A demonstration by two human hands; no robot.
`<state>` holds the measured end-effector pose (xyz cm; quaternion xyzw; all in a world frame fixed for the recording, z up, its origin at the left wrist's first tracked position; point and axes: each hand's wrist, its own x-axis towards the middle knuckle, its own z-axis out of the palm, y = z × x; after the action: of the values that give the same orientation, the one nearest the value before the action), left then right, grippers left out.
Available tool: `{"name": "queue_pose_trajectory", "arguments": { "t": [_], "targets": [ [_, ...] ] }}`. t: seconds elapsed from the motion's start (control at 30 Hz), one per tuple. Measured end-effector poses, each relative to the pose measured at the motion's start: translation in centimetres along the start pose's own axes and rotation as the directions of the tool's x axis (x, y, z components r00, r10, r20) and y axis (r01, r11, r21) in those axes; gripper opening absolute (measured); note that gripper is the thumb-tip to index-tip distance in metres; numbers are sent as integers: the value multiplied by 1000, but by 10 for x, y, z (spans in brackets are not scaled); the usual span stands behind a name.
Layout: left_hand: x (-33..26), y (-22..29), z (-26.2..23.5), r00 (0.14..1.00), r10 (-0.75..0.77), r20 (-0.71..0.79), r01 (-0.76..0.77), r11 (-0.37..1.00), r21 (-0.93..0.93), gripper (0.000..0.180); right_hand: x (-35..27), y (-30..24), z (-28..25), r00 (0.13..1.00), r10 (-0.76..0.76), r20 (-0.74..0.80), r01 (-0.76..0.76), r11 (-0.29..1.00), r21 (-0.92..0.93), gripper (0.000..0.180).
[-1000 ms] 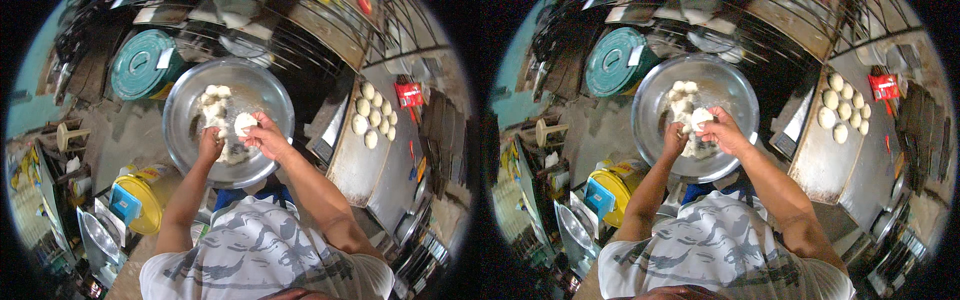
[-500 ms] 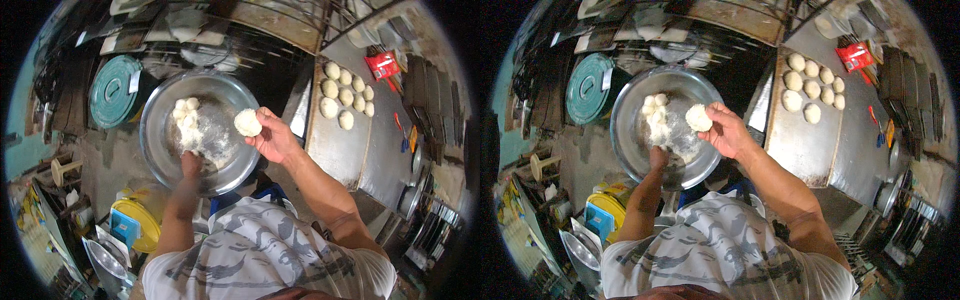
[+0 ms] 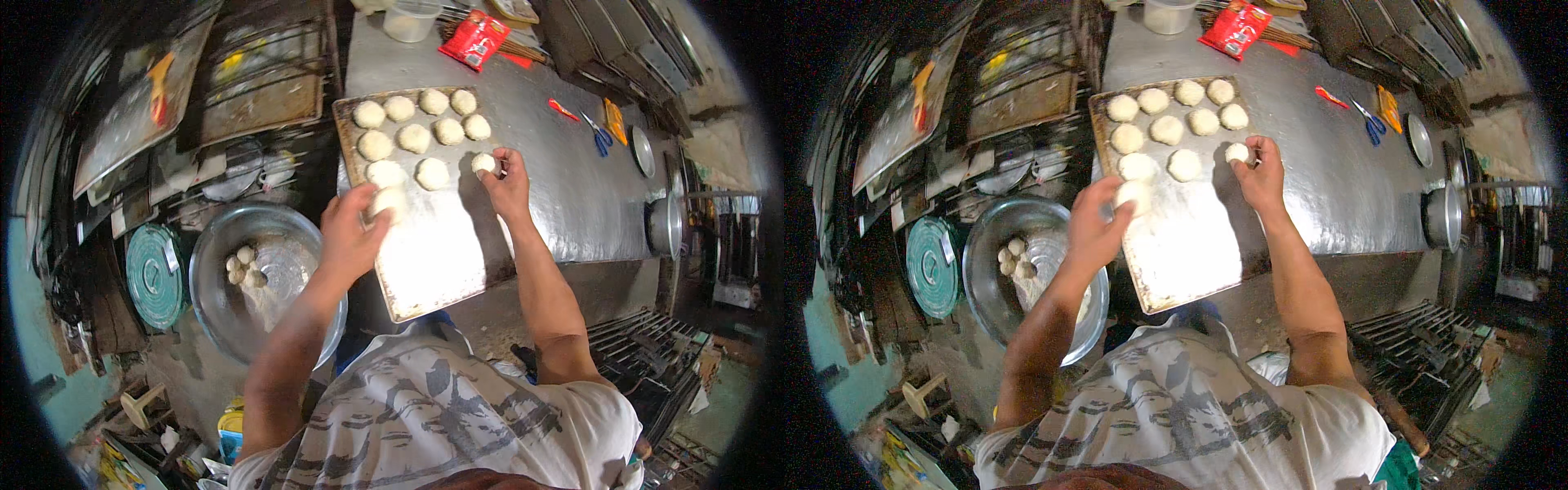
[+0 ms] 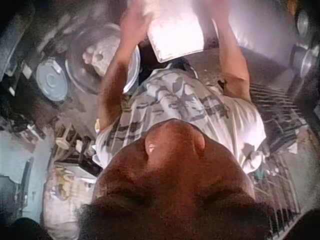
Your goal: The person shapes dough into small balls and places them on a metal tray. They then add a powdered ingredient from a red packet and mix the dough balls in a large metal bowl.
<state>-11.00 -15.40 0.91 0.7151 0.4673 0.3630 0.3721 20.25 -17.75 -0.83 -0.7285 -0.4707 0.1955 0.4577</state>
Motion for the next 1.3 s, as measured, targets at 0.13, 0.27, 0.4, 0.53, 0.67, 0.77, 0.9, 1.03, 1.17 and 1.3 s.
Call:
{"name": "queue_pose_trajectory", "arguments": {
  "t": [0.13,0.27,0.4,0.53,0.67,0.77,0.9,1.03,1.17,1.3],
  "targets": [
    [80,58,93,941,128,312,-210,947,244,36,23,35,-16,994,-103,20,105,981,-162,37],
    [117,77,137,881,87,466,-327,823,465,39,29,35,-39,968,-221,121,241,952,-190,38],
    [112,70,129,903,149,403,-350,799,489,54,22,17,-66,946,-297,131,324,894,-310,40],
    [102,53,120,895,133,426,-367,763,532,62,8,2,-60,922,-276,272,344,906,-248,38],
    [103,41,122,928,123,353,-312,773,553,64,9,2,-36,893,-310,327,404,873,-273,35],
    [102,41,120,940,84,330,-267,782,563,65,17,7,-25,908,-288,304,378,876,-299,31],
    [96,44,112,945,177,275,-299,809,505,65,24,7,-15,916,-327,232,379,896,-233,30],
    [93,48,110,948,241,207,-312,835,453,55,23,-5,-9,924,-260,281,354,859,-369,30],
    [101,49,121,910,364,198,-410,855,318,37,17,-11,-22,928,-269,259,342,891,-298,29],
    [109,47,137,901,367,230,-432,791,434,27,23,5,-45,961,-271,60,277,922,-270,20]
  ]
}}
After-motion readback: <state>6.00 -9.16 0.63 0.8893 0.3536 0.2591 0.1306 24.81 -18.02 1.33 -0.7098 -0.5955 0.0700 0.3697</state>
